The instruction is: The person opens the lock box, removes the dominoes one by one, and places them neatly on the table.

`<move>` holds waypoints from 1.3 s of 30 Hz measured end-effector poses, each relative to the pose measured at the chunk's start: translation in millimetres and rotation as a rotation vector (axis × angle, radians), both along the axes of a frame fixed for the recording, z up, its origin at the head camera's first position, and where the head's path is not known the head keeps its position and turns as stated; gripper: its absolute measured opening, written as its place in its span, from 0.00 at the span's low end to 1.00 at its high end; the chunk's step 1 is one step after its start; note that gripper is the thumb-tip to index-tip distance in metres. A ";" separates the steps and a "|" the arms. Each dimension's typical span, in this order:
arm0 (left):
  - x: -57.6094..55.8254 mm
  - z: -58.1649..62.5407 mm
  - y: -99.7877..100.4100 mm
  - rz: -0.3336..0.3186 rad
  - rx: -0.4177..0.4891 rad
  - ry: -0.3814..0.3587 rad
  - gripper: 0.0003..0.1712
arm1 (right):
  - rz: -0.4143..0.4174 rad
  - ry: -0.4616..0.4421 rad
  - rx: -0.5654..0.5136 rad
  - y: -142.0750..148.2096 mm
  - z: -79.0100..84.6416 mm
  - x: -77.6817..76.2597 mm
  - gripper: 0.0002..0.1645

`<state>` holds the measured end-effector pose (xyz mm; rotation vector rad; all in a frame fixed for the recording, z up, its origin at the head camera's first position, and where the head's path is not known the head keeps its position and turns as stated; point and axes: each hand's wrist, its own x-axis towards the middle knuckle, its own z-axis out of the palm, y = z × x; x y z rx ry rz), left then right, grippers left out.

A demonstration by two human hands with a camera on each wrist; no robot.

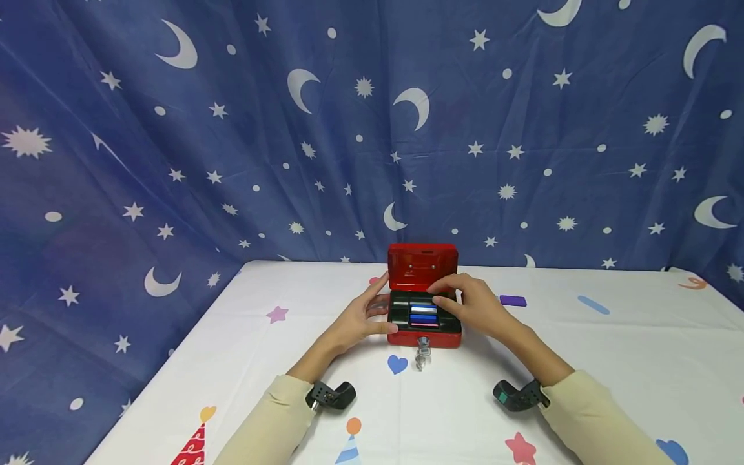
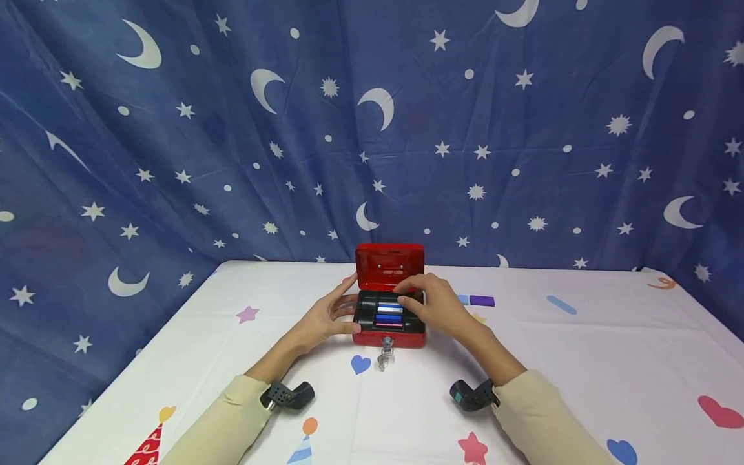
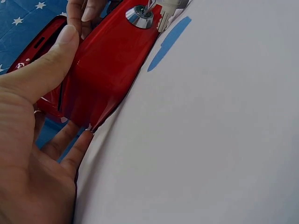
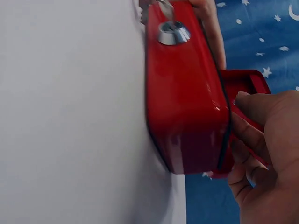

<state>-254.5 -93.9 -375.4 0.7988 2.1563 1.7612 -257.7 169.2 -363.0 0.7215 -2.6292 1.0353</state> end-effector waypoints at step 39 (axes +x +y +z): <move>-0.4 2.0 -0.9 -0.021 -0.003 -0.001 0.56 | -0.010 0.026 0.147 -13.9 -8.3 5.1 0.15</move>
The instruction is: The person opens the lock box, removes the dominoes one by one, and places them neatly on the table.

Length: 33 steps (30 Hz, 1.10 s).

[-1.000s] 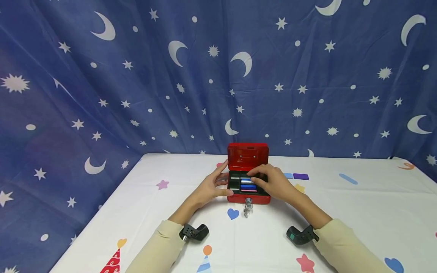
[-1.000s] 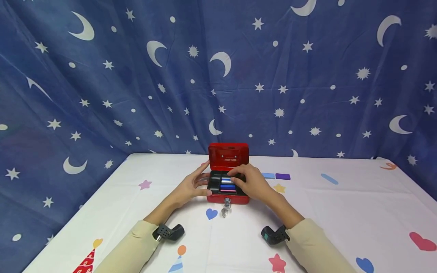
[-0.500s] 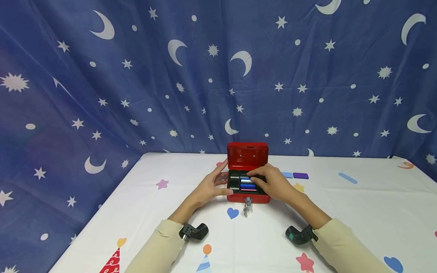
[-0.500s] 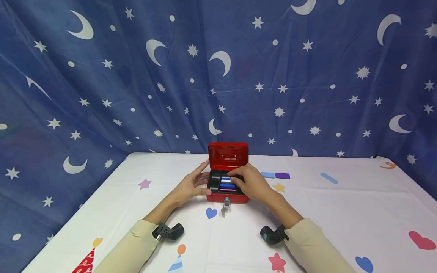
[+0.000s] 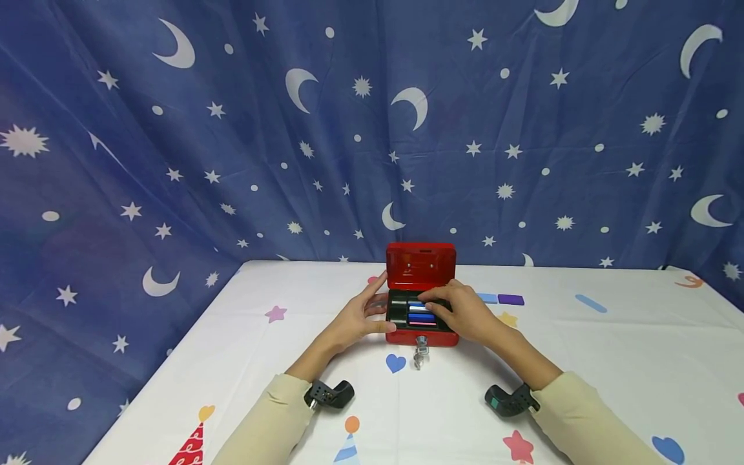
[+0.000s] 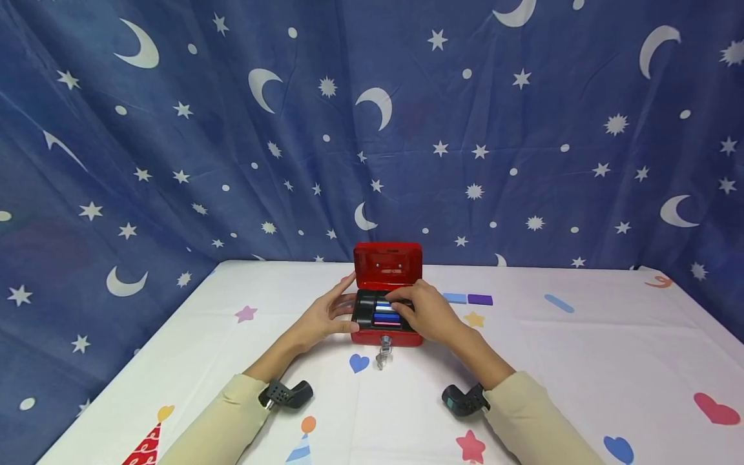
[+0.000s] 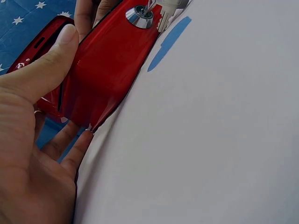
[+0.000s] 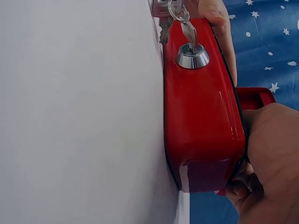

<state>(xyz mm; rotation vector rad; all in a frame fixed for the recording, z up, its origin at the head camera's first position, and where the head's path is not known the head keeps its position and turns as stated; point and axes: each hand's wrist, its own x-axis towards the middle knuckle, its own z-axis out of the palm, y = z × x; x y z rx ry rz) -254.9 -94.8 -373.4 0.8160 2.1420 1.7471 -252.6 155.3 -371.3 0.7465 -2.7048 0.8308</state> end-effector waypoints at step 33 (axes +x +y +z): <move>-1.1 -1.3 0.4 0.001 0.007 -0.008 0.56 | -0.001 -0.006 -0.036 -2.9 1.7 0.1 0.12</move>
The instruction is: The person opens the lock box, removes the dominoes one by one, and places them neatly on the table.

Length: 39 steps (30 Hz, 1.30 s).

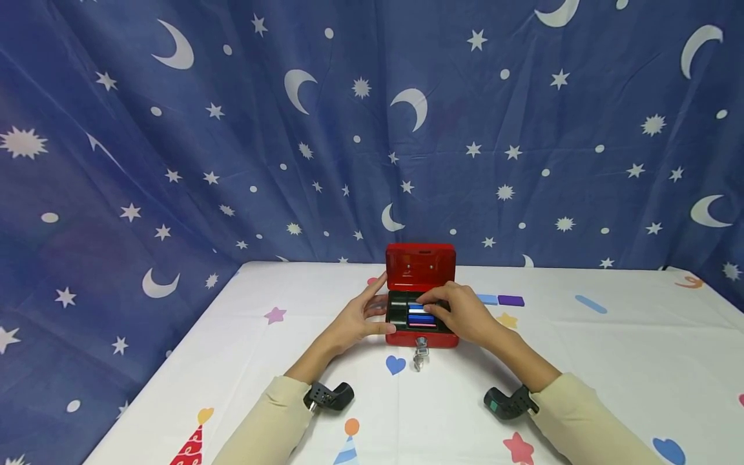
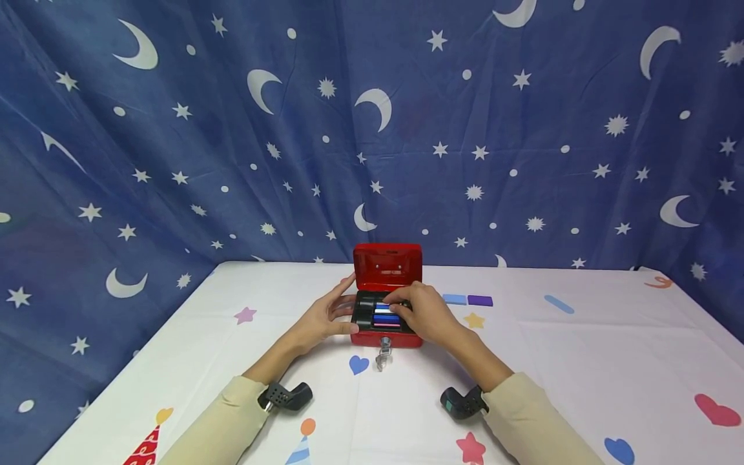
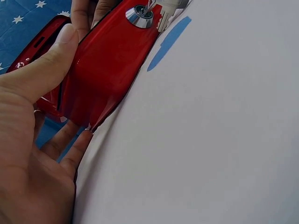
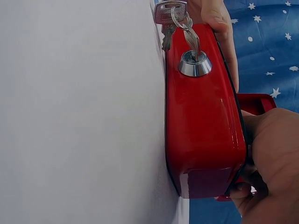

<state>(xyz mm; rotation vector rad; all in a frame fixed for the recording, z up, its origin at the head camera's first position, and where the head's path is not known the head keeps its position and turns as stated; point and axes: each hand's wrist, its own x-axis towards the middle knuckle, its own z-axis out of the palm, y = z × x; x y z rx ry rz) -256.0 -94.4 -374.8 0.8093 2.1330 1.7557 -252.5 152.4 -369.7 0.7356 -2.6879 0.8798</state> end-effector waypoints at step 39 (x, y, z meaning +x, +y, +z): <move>0.8 0.7 0.7 0.003 0.006 0.009 0.56 | -0.015 0.076 -0.041 -1.8 0.7 0.6 0.13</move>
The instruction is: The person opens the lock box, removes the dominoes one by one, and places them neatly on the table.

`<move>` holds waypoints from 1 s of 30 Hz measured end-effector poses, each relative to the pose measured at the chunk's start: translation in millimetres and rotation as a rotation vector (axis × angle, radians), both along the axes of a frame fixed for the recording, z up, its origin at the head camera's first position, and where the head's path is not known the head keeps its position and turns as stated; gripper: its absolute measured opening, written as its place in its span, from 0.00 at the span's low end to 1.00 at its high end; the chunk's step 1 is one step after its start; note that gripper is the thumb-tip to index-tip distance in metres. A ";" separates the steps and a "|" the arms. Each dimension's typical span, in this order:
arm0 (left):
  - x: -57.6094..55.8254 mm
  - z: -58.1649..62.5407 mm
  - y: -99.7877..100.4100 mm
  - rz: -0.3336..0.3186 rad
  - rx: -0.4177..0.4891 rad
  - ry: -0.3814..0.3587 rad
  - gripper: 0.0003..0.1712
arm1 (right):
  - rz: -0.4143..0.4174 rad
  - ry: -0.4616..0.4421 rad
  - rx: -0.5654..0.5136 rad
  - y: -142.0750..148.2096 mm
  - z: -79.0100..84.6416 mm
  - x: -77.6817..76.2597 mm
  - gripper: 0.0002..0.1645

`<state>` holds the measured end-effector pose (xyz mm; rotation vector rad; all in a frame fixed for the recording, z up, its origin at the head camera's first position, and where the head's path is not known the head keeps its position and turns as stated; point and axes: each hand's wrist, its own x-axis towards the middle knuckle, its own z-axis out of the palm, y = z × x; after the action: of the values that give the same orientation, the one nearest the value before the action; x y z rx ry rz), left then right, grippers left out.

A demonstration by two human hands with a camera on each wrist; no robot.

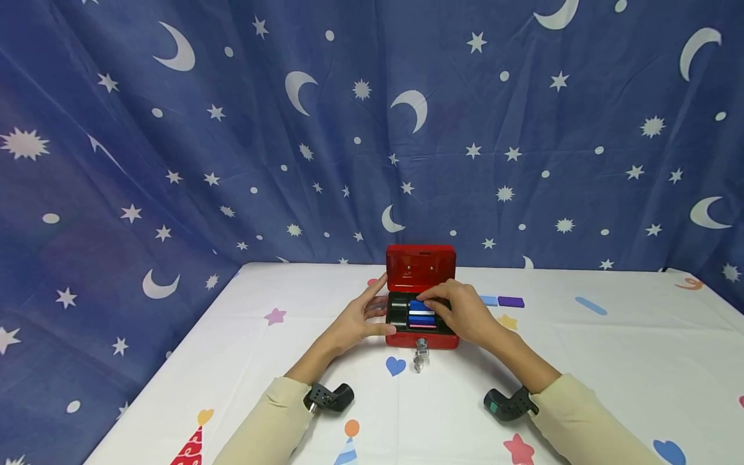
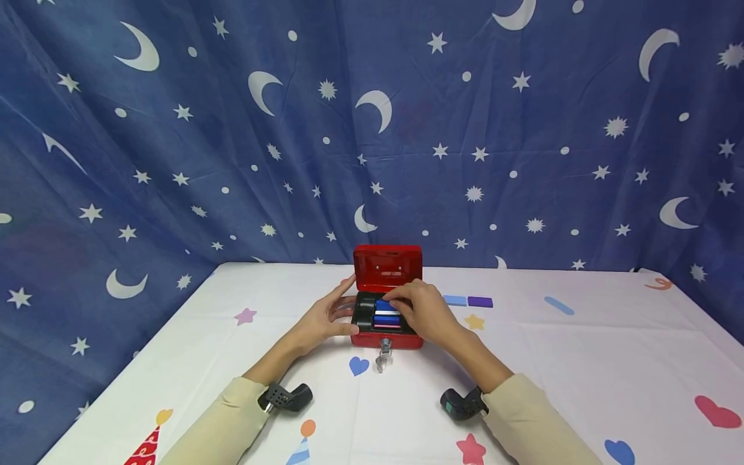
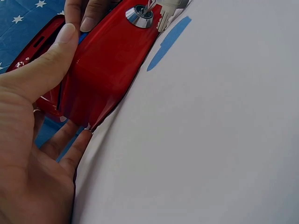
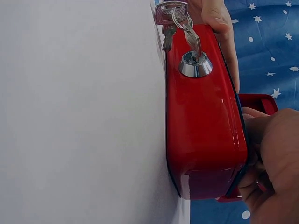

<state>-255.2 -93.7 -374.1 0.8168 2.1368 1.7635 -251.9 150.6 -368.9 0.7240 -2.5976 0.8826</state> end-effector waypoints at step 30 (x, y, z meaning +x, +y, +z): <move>-2.1 -0.9 0.4 0.009 0.000 0.007 0.56 | -0.002 0.091 -0.044 15.6 16.7 -4.8 0.12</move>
<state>-257.3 -93.3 -374.9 0.8156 2.1478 1.7676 -256.7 166.1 -352.3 0.7314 -2.4913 0.8824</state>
